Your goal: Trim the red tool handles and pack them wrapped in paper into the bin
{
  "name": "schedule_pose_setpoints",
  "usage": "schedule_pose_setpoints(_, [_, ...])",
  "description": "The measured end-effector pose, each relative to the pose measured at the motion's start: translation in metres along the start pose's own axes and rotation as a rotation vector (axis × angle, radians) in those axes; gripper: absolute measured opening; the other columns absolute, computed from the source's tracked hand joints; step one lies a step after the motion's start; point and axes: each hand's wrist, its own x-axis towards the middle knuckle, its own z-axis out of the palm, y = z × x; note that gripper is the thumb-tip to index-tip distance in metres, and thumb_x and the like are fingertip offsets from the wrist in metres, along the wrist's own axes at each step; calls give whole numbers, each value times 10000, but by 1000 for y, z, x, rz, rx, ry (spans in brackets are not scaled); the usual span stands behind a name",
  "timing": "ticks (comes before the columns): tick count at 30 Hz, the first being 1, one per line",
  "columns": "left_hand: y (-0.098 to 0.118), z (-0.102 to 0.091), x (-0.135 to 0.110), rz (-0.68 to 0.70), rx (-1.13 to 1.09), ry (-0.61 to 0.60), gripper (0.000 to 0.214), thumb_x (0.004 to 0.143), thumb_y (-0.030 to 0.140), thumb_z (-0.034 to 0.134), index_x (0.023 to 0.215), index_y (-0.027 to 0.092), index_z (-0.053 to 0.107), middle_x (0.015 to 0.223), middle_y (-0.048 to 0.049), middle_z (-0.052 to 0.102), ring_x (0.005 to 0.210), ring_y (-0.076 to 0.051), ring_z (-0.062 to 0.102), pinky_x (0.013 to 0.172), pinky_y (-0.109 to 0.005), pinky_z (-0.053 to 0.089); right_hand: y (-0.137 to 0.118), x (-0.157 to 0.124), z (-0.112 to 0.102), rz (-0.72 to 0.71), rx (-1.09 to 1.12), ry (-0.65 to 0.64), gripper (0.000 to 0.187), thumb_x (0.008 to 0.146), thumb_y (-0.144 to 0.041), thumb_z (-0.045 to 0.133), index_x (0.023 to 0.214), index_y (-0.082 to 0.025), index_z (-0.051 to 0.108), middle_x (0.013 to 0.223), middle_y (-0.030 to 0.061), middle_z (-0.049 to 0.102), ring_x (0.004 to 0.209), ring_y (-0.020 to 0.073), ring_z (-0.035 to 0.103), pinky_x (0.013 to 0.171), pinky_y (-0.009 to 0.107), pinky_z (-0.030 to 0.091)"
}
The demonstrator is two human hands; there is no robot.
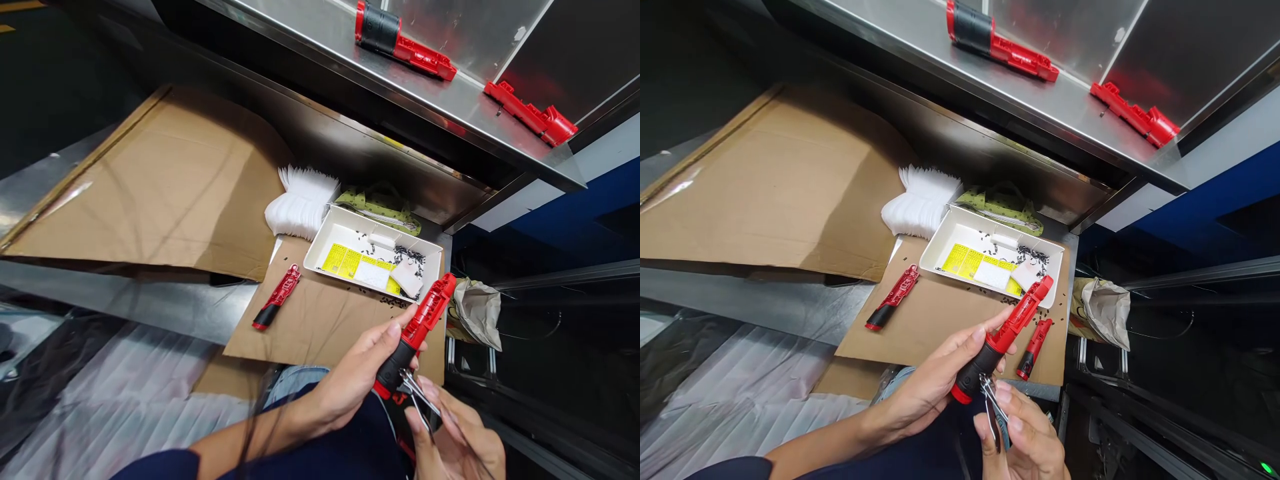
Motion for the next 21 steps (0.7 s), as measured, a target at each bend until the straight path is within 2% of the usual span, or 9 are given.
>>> schedule_pose_setpoints(6, [-2, 0, 3, 1, 61, -9, 742, 715, 651, 780, 1338, 267, 663, 895, -20, 645, 734, -120, 524, 660, -208, 434, -1, 4, 1, -51, -15, 39, 350, 760, -5, 796, 1041, -138, 636, 967, 69, 776, 834, 226, 781, 688, 307, 686])
schedule_pose_setpoints(9, [-4, -1, 3, 15, 95, -25, 743, 764, 656, 735, 1383, 261, 622, 961, -38, 659, 761, -128, 516, 709, -231, 441, -4, 10, 1, -72, -81, 6, 318, 755, -15, 811, 993, -136, 637, 915, 56, 784, 777, 211, 782, 650, 271, 677])
schedule_pose_setpoints(12, [-7, -3, 4, 29, 124, -44, 750, 807, 650, 695, 1428, 247, 573, 1038, -64, 679, 789, -140, 516, 738, -250, 447, -4, 12, 0, -89, -96, 32, 275, 774, -22, 800, 963, -133, 634, 909, 51, 788, 771, 196, 781, 620, 237, 663])
schedule_pose_setpoints(18, [-11, -5, 7, 25, 157, -35, 785, 814, 670, 674, 1455, 240, 537, 1094, -84, 685, 827, -148, 533, 749, -252, 462, 1, 11, -3, -143, -136, -3, 321, 709, 7, 832, 937, -104, 635, 919, 62, 790, 783, 195, 782, 654, 225, 661])
schedule_pose_setpoints(21, [-10, -4, 7, 36, 191, -43, 804, 809, 689, 662, 1459, 235, 533, 1097, -89, 686, 838, -161, 547, 732, -249, 460, 0, 14, 1, -146, -114, 40, 285, 729, 12, 811, 925, -106, 643, 915, 55, 791, 769, 193, 782, 659, 233, 664])
